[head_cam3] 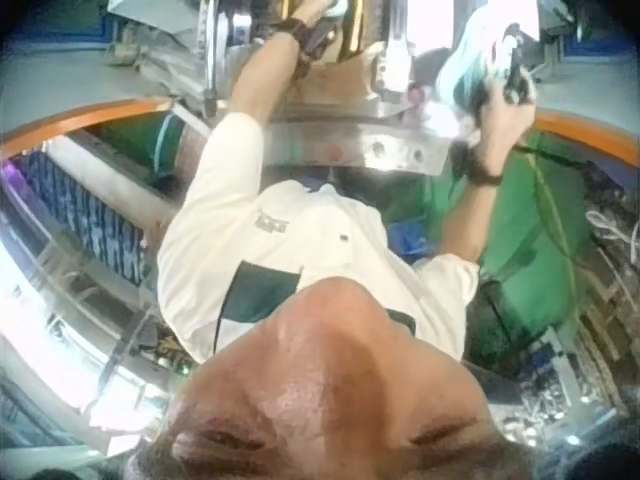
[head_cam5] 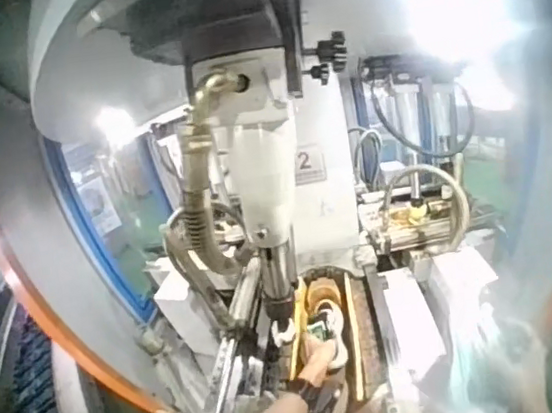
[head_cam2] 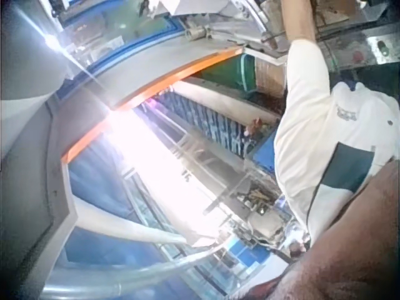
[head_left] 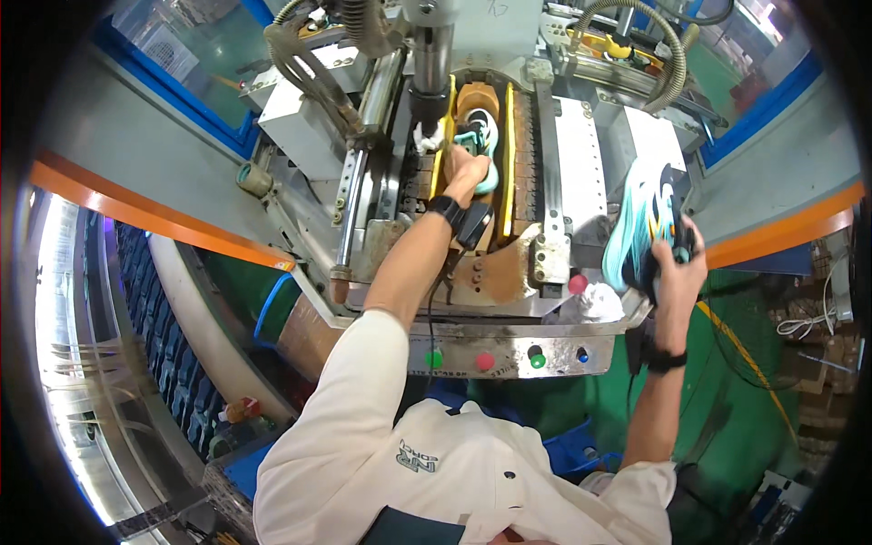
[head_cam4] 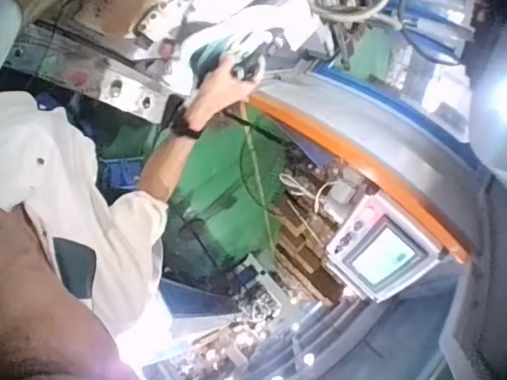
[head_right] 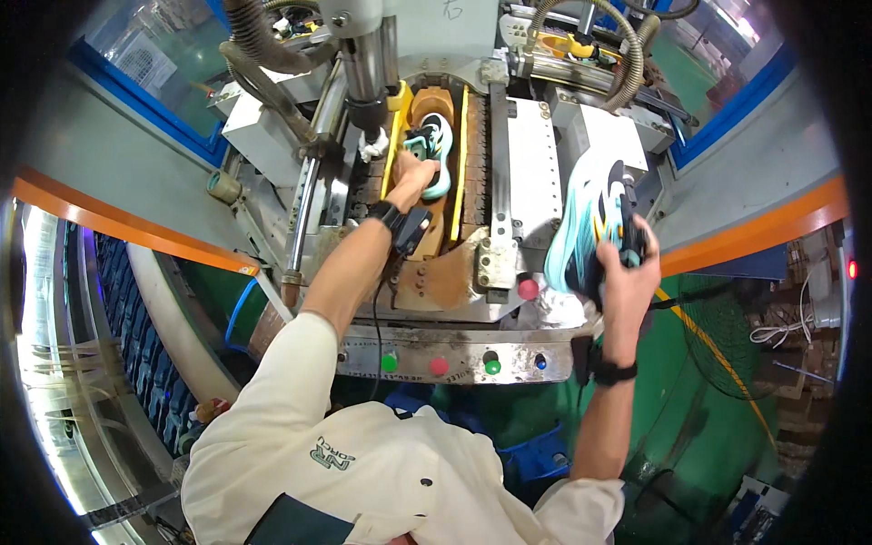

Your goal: Operating a machine to press soles or components onto shoes and organizing them on a conveyor belt.

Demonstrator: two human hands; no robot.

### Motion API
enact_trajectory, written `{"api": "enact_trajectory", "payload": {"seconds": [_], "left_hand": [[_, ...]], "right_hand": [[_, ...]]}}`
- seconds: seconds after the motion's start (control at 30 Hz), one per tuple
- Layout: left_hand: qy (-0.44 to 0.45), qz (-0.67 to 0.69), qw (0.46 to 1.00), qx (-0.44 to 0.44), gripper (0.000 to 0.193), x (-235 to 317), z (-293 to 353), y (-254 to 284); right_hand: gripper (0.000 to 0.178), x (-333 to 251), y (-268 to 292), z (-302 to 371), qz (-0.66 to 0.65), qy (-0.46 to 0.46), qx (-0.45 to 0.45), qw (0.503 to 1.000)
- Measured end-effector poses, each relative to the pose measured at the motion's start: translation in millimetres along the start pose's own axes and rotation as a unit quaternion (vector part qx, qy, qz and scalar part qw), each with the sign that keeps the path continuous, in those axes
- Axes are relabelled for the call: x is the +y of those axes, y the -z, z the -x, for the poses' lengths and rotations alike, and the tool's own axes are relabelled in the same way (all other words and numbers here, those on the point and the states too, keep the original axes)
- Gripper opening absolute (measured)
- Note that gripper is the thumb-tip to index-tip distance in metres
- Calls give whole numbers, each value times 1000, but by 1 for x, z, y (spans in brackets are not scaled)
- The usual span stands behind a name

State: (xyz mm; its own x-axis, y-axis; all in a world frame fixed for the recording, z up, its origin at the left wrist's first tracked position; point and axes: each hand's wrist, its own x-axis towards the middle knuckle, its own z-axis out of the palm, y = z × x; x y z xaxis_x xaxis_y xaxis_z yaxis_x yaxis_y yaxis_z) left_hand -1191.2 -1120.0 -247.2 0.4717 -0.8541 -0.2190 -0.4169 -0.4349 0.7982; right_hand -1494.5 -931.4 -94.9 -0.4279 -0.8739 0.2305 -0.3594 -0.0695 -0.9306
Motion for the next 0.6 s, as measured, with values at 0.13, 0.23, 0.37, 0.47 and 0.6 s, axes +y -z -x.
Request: {"api": "enact_trajectory", "payload": {"seconds": [0.13, 0.23, 0.37, 0.47, 0.6], "left_hand": [[115, 424, 861, -257, 25, -15, 60, 64], [131, 431, 837, -311, 35, -22, 144, 137], [108, 330, 900, -265, 48, -85, 222, 228], [115, 338, 917, -180, 51, -130, 274, 281], [138, 386, 911, -39, 49, -159, 350, 324]], "right_hand": [[50, -19, -70, -84, 161, -20, -112, 980], [58, -16, -144, -119, 204, 42, -219, 953], [51, -8, -271, -110, 321, -33, -332, 886], [45, 17, -322, -86, 376, 4, -261, 889], [37, 53, -364, -53, 392, 90, -169, 900]]}}
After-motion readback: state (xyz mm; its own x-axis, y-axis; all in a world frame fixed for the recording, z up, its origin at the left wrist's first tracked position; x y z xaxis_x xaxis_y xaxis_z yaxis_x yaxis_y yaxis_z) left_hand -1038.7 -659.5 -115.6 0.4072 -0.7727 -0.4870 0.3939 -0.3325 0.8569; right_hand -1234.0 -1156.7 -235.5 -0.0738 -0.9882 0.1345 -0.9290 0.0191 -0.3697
